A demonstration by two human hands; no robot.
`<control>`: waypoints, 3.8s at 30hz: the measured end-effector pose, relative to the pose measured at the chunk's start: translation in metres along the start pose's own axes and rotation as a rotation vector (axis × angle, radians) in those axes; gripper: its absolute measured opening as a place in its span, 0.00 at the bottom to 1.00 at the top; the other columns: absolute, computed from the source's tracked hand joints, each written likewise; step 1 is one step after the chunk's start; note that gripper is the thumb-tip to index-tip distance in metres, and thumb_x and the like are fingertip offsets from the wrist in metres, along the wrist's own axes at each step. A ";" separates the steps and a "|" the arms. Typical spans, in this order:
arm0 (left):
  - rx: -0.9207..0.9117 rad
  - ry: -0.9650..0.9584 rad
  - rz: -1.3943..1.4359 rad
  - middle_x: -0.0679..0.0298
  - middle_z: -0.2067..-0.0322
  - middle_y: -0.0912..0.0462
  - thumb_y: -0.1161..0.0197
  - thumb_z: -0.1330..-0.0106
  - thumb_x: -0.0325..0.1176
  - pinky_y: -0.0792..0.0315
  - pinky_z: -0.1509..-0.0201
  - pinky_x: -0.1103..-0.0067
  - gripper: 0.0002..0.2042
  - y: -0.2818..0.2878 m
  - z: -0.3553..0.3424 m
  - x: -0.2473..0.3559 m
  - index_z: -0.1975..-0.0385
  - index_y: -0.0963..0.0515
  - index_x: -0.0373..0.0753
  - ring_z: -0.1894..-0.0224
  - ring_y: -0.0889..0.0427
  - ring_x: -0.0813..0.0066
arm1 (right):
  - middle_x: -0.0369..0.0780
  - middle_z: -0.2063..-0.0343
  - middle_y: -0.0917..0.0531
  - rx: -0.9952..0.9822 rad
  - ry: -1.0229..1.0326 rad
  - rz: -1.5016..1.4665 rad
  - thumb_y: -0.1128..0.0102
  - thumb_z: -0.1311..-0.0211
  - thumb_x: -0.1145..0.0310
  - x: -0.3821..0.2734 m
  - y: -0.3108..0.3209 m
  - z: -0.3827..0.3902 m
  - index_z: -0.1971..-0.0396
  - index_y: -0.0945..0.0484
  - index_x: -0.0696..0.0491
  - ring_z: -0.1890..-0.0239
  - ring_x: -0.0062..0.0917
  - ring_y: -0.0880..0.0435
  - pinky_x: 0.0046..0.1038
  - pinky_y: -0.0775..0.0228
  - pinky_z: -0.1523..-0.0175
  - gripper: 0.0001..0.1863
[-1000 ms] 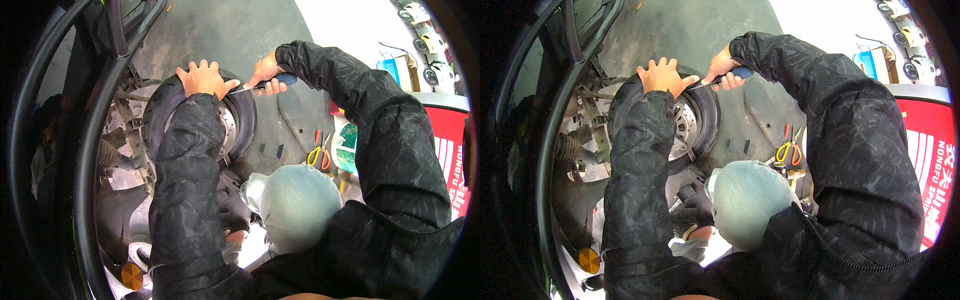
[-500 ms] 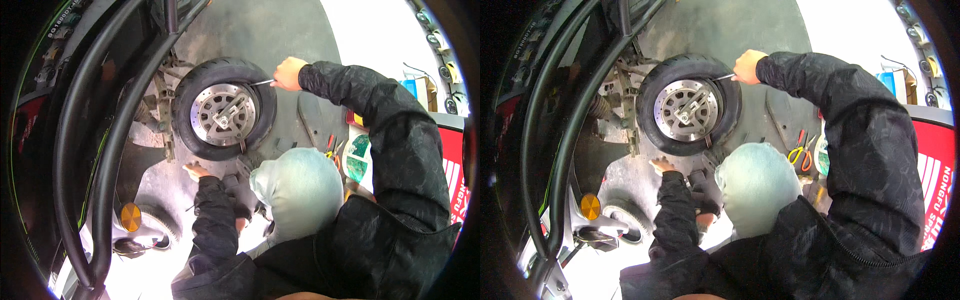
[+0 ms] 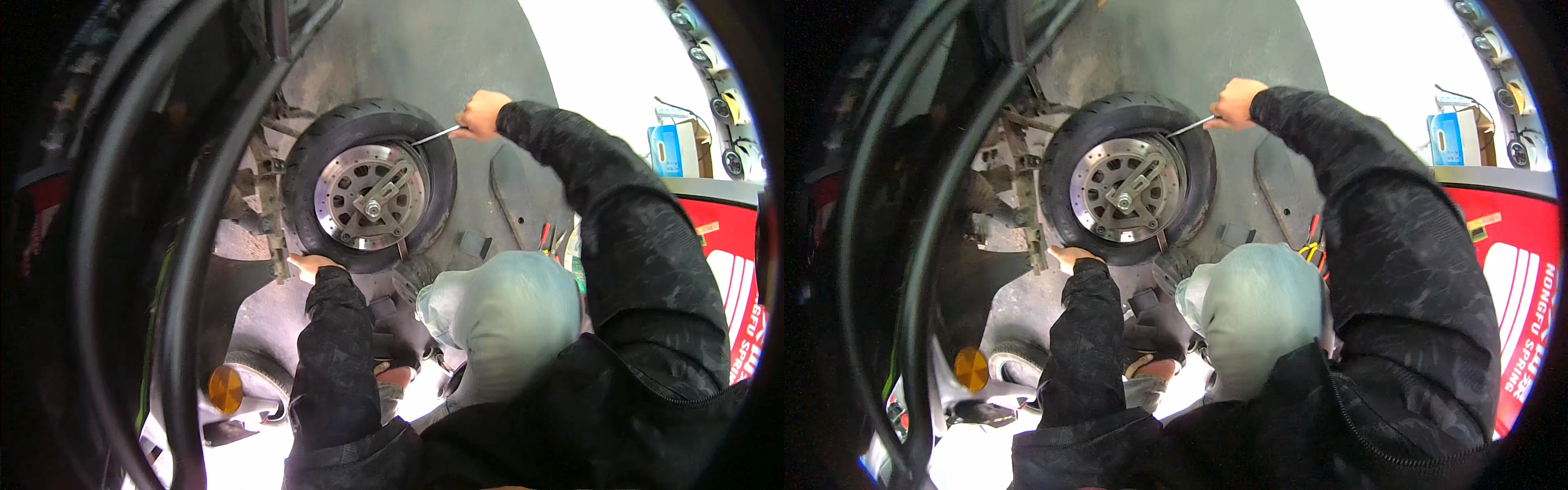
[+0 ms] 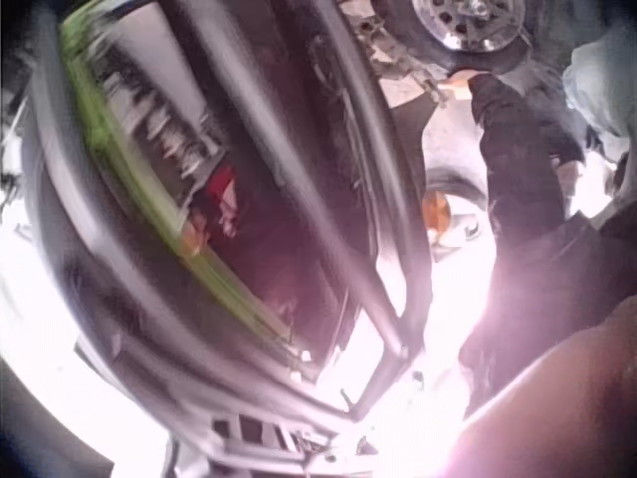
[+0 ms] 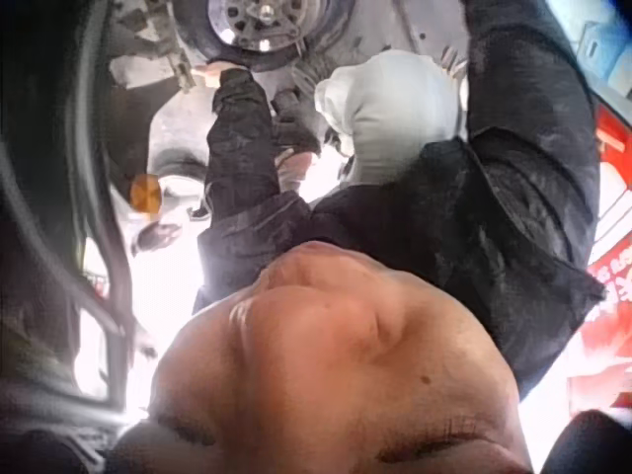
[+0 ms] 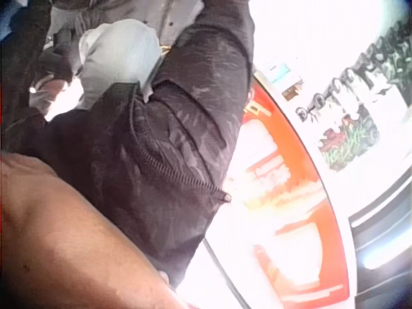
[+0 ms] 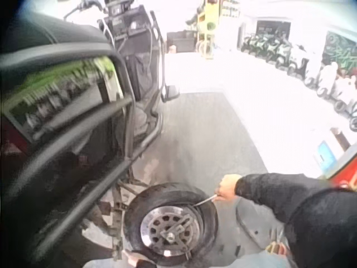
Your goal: The person mounts a tire onto a scooter wheel using tire levers and a screwdriver. They repeatedly pry the tire bead over the rim, rotate the wheel, and reposition tools to seat the tire around the circumference.
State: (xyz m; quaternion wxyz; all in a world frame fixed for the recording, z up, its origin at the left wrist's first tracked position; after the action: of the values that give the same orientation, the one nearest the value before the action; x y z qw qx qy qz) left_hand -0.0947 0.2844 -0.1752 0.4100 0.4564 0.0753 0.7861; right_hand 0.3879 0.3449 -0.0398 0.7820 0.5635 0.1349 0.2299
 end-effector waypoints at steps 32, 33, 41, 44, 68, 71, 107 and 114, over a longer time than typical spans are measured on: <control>-0.428 -0.713 -0.489 0.44 0.48 0.16 0.49 0.22 0.43 0.22 0.44 0.65 0.22 0.048 -0.049 -0.044 0.38 0.26 0.32 0.52 0.12 0.56 | 0.49 0.70 0.11 -0.056 -0.166 0.058 0.43 0.33 0.57 -0.035 -0.004 0.011 0.73 0.13 0.53 0.66 0.48 0.11 0.48 0.17 0.58 0.18; -0.433 -0.765 -0.481 0.45 0.53 0.13 0.45 0.24 0.46 0.21 0.48 0.66 0.24 0.076 -0.046 -0.057 0.44 0.20 0.29 0.57 0.11 0.59 | 0.49 0.71 0.11 0.000 -0.166 0.040 0.44 0.31 0.56 -0.041 -0.009 0.015 0.72 0.14 0.54 0.66 0.49 0.11 0.48 0.17 0.58 0.18; -0.340 -0.947 -1.016 0.57 0.61 0.14 0.31 0.37 0.39 0.23 0.43 0.61 0.11 0.260 -0.024 -0.121 0.60 0.15 0.41 0.51 0.16 0.53 | 0.50 0.73 0.13 0.223 -0.334 -0.074 0.45 0.27 0.55 -0.071 -0.044 0.033 0.64 0.17 0.53 0.68 0.50 0.13 0.50 0.20 0.60 0.16; -0.331 -1.267 -1.245 0.57 0.50 0.17 0.32 0.38 0.36 0.27 0.39 0.60 0.14 0.254 -0.021 -0.140 0.53 0.14 0.46 0.44 0.19 0.54 | 0.50 0.73 0.13 0.220 -0.326 -0.064 0.44 0.28 0.56 -0.074 -0.039 0.032 0.63 0.17 0.53 0.68 0.50 0.13 0.50 0.20 0.61 0.16; -0.608 -1.031 -1.466 0.46 0.54 0.16 0.37 0.30 0.32 0.24 0.49 0.50 0.09 0.207 -0.104 -0.118 0.54 0.25 0.40 0.48 0.18 0.38 | 0.48 0.71 0.13 0.353 -0.441 -0.201 0.45 0.31 0.58 -0.105 -0.052 0.047 0.60 0.23 0.56 0.70 0.48 0.12 0.46 0.20 0.63 0.15; -0.514 -1.009 -1.313 0.46 0.53 0.19 0.39 0.29 0.30 0.25 0.50 0.47 0.10 0.211 -0.103 -0.105 0.52 0.27 0.39 0.50 0.19 0.35 | 0.48 0.69 0.12 0.306 -0.443 -0.180 0.45 0.31 0.60 -0.108 -0.040 0.050 0.58 0.23 0.56 0.68 0.47 0.11 0.45 0.19 0.62 0.14; -1.327 -0.712 0.064 0.52 0.56 0.17 0.44 0.22 0.25 0.15 0.50 0.73 0.10 0.008 0.268 0.096 0.48 0.33 0.28 0.57 0.12 0.65 | 0.30 0.74 0.26 0.303 -0.187 -1.962 0.55 0.15 0.53 -0.230 0.012 0.060 0.64 0.26 0.53 0.71 0.17 0.28 0.26 0.34 0.65 0.20; -0.635 -1.629 -0.433 0.55 0.49 0.20 0.27 0.42 0.29 0.30 0.36 0.60 0.18 -0.010 0.208 0.120 0.52 0.20 0.37 0.42 0.24 0.49 | 0.49 0.80 0.22 0.388 -0.828 -1.455 0.57 0.19 0.41 -0.216 -0.076 0.102 0.74 0.23 0.63 0.74 0.42 0.22 0.42 0.31 0.63 0.37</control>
State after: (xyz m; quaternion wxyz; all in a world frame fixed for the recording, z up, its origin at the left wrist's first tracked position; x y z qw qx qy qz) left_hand 0.0434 0.3232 0.0173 0.5820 0.7133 -0.3751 0.1085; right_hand 0.2662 0.1312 -0.0881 0.6108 0.4991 0.2034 -0.5801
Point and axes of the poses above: each hand's wrist, its own z-axis away from the middle knuckle, its own y-axis out of the back of the hand, x = y × z, the point moved 2 cm from there along -z, towards the middle knuckle
